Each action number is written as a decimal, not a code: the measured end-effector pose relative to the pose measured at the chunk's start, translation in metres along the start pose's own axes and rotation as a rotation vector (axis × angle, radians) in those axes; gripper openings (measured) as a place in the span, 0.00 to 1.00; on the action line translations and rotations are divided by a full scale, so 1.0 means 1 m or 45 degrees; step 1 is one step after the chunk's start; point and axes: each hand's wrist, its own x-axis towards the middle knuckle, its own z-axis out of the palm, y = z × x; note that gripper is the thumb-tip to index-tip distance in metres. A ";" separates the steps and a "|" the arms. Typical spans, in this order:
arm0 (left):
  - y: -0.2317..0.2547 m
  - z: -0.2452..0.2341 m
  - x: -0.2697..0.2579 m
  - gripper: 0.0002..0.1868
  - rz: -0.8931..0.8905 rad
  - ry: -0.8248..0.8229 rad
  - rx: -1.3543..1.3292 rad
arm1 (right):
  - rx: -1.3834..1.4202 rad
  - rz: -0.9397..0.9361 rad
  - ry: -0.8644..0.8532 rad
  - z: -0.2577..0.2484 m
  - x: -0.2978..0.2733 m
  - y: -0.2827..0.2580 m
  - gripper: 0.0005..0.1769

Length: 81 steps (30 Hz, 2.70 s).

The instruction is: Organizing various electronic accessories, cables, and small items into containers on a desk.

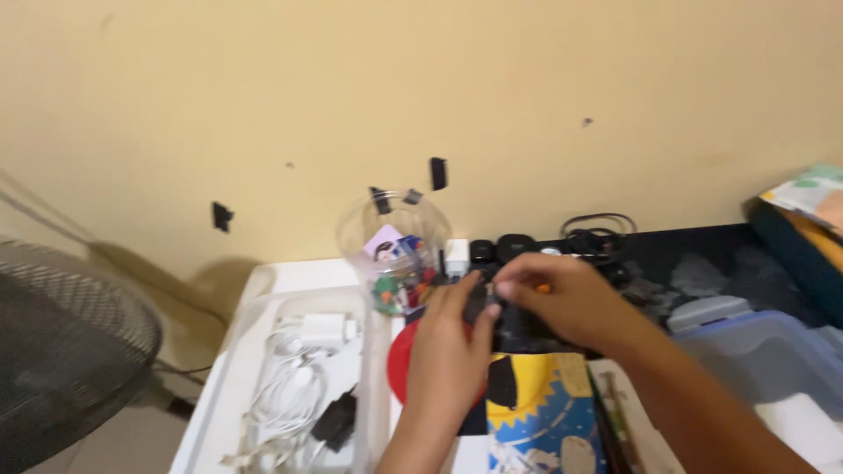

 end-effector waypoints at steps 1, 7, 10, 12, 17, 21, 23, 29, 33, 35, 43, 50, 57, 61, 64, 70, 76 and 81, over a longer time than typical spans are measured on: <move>0.004 0.014 0.004 0.21 0.007 -0.013 -0.011 | -0.006 0.011 0.014 -0.016 -0.002 0.021 0.11; -0.014 0.103 0.026 0.17 -0.140 -0.268 -0.112 | -0.262 0.275 0.431 -0.096 -0.008 0.160 0.14; -0.033 0.145 0.040 0.15 -0.035 -0.292 -0.062 | -0.086 0.541 0.416 -0.116 -0.006 0.195 0.19; -0.032 0.160 0.052 0.16 -0.027 -0.309 0.009 | 0.003 0.710 0.368 -0.124 -0.002 0.210 0.26; -0.044 0.192 0.084 0.17 -0.019 -0.402 0.130 | 0.132 0.782 0.450 -0.125 0.019 0.248 0.35; -0.051 0.212 0.098 0.18 0.002 -0.405 0.213 | 0.294 0.821 0.427 -0.123 0.030 0.272 0.40; -0.046 0.216 0.105 0.18 -0.007 -0.442 0.286 | 0.242 0.849 0.426 -0.122 0.035 0.278 0.38; -0.059 0.238 0.116 0.19 -0.045 -0.562 0.504 | 0.244 0.896 0.425 -0.123 0.053 0.306 0.32; -0.087 0.265 0.116 0.13 0.010 -0.575 0.652 | 0.222 0.936 0.390 -0.122 0.063 0.304 0.28; -0.095 0.273 0.116 0.13 0.004 -0.593 0.641 | 0.250 0.931 0.368 -0.120 0.067 0.315 0.27; -0.084 0.266 0.127 0.13 -0.027 -0.558 0.464 | 0.484 0.711 0.374 -0.109 0.071 0.301 0.13; -0.072 0.253 0.129 0.11 -0.034 -0.472 0.129 | 0.224 0.650 0.356 -0.117 0.065 0.273 0.16; -0.058 0.240 0.123 0.16 0.044 -0.335 -0.197 | 0.232 0.762 0.346 -0.130 0.055 0.227 0.18; -0.046 0.230 0.123 0.16 -0.018 -0.393 -0.185 | 0.059 0.618 0.359 -0.131 0.047 0.242 0.18; -0.041 0.225 0.125 0.19 0.028 -0.358 -0.156 | 0.109 0.497 0.355 -0.132 0.042 0.238 0.15; -0.032 0.217 0.127 0.27 0.226 -0.308 -0.241 | 0.242 0.357 0.307 -0.139 0.036 0.190 0.08; -0.052 0.236 0.131 0.20 -0.076 -0.413 -0.748 | 0.200 0.137 0.372 -0.146 0.034 0.157 0.05; -0.044 0.220 0.137 0.11 -0.391 -0.678 -0.998 | 0.284 0.148 0.379 -0.147 0.034 0.140 0.07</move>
